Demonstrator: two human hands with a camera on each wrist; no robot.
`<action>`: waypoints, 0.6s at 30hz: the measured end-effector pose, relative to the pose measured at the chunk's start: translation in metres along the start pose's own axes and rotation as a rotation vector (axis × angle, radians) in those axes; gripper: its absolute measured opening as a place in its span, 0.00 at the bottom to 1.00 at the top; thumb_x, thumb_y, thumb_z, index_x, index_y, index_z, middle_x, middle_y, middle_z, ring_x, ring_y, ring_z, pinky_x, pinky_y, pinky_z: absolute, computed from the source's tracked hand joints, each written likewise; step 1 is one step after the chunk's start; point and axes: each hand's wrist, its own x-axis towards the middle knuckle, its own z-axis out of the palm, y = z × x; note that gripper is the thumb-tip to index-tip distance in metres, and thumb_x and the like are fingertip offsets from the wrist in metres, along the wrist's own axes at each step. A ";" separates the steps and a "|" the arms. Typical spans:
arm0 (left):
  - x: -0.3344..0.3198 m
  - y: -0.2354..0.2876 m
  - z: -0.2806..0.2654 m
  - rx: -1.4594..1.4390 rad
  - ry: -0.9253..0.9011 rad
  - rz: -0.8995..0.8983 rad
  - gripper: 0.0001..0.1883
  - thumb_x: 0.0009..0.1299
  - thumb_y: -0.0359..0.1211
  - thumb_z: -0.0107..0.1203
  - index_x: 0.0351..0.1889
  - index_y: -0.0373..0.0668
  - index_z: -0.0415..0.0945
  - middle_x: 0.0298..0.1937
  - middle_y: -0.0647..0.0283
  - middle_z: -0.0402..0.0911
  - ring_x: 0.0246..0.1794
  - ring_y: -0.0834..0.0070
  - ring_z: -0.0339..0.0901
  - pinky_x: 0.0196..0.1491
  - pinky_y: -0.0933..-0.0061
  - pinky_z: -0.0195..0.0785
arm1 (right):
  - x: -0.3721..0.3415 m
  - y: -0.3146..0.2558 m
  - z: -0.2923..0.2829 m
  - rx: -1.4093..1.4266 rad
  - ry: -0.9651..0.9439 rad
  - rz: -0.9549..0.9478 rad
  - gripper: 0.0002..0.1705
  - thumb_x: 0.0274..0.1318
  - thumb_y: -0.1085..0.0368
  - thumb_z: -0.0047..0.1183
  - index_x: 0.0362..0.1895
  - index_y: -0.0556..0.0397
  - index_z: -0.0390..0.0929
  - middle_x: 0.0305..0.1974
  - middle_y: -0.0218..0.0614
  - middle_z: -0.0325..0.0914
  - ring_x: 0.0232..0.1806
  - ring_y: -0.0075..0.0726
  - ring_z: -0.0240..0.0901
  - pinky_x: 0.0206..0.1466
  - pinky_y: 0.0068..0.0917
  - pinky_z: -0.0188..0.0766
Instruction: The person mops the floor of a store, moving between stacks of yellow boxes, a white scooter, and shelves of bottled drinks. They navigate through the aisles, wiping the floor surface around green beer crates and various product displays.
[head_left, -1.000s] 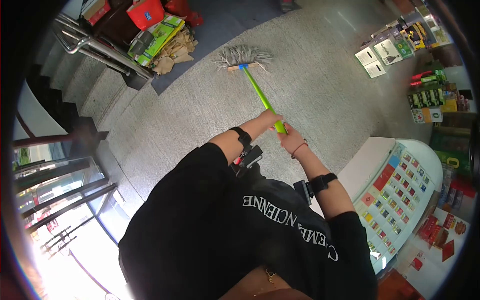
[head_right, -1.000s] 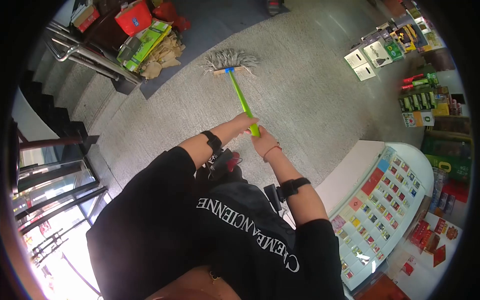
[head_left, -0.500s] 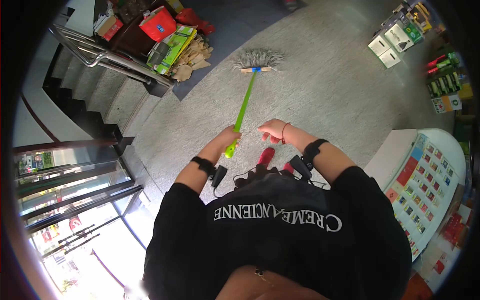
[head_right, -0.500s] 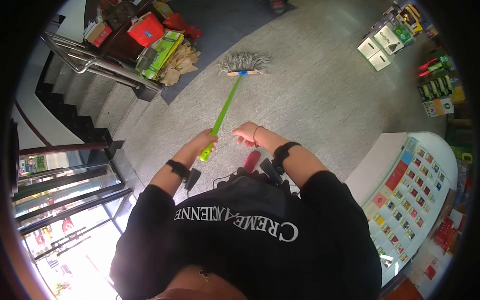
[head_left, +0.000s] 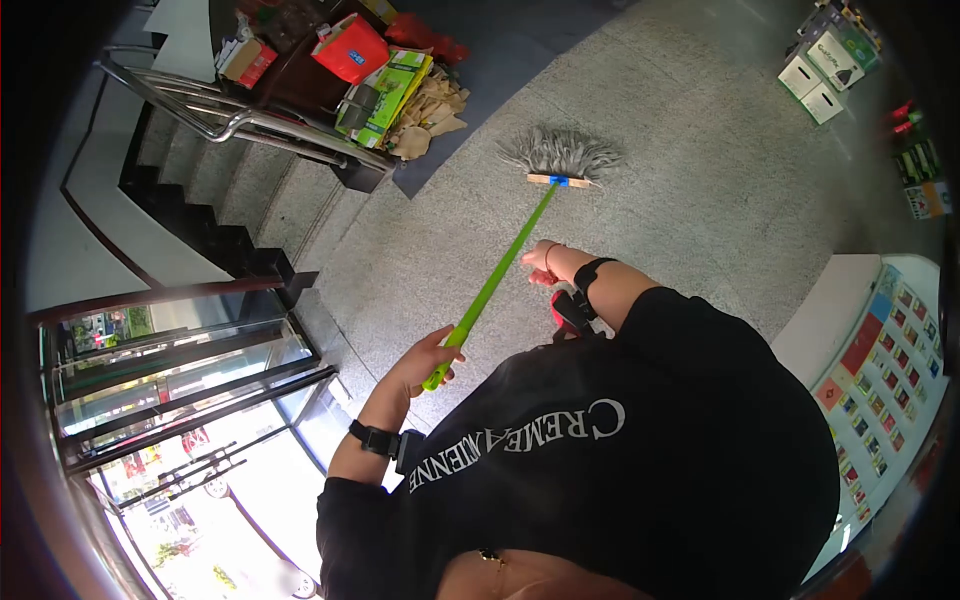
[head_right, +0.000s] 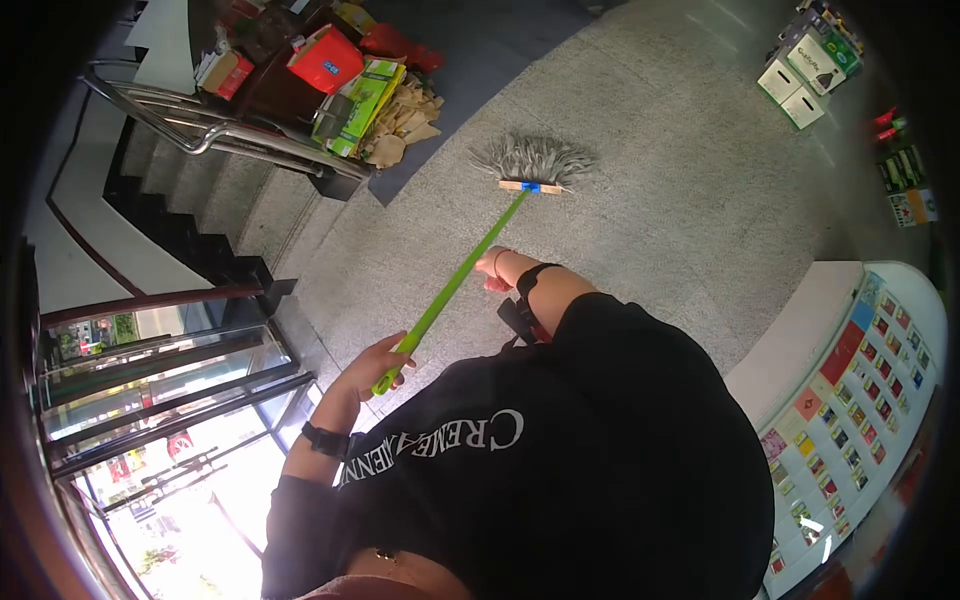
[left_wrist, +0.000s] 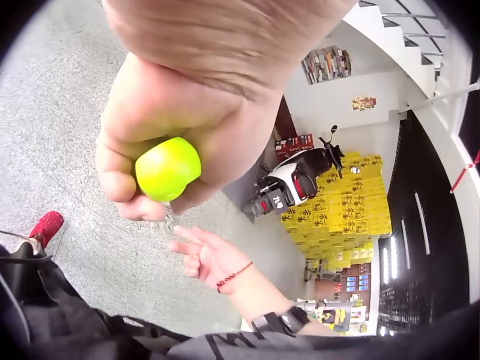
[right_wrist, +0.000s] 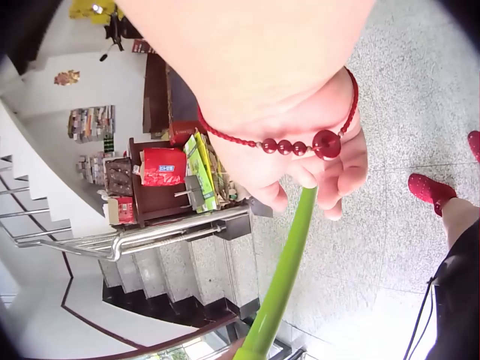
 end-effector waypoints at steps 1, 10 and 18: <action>0.001 0.003 -0.009 0.007 0.004 0.004 0.35 0.60 0.31 0.50 0.66 0.43 0.46 0.33 0.62 0.72 0.18 0.78 0.67 0.20 0.80 0.61 | 0.001 -0.007 0.001 0.071 0.021 -0.009 0.17 0.54 0.53 0.45 0.35 0.56 0.70 0.21 0.40 0.74 0.12 0.30 0.65 0.11 0.28 0.62; 0.032 0.096 -0.001 0.232 -0.144 0.073 0.22 0.61 0.32 0.48 0.55 0.40 0.61 0.31 0.62 0.71 0.18 0.80 0.68 0.21 0.80 0.63 | -0.003 -0.043 -0.009 0.212 0.033 0.059 0.27 0.53 0.51 0.48 0.49 0.59 0.65 0.24 0.44 0.75 0.12 0.29 0.66 0.11 0.25 0.64; 0.119 0.178 0.039 0.435 -0.146 0.154 0.24 0.58 0.27 0.51 0.54 0.40 0.60 0.28 0.63 0.68 0.18 0.77 0.68 0.22 0.76 0.63 | -0.022 -0.082 -0.072 0.414 0.098 -0.094 0.22 0.53 0.47 0.46 0.31 0.56 0.70 0.17 0.37 0.72 0.07 0.27 0.60 0.10 0.25 0.58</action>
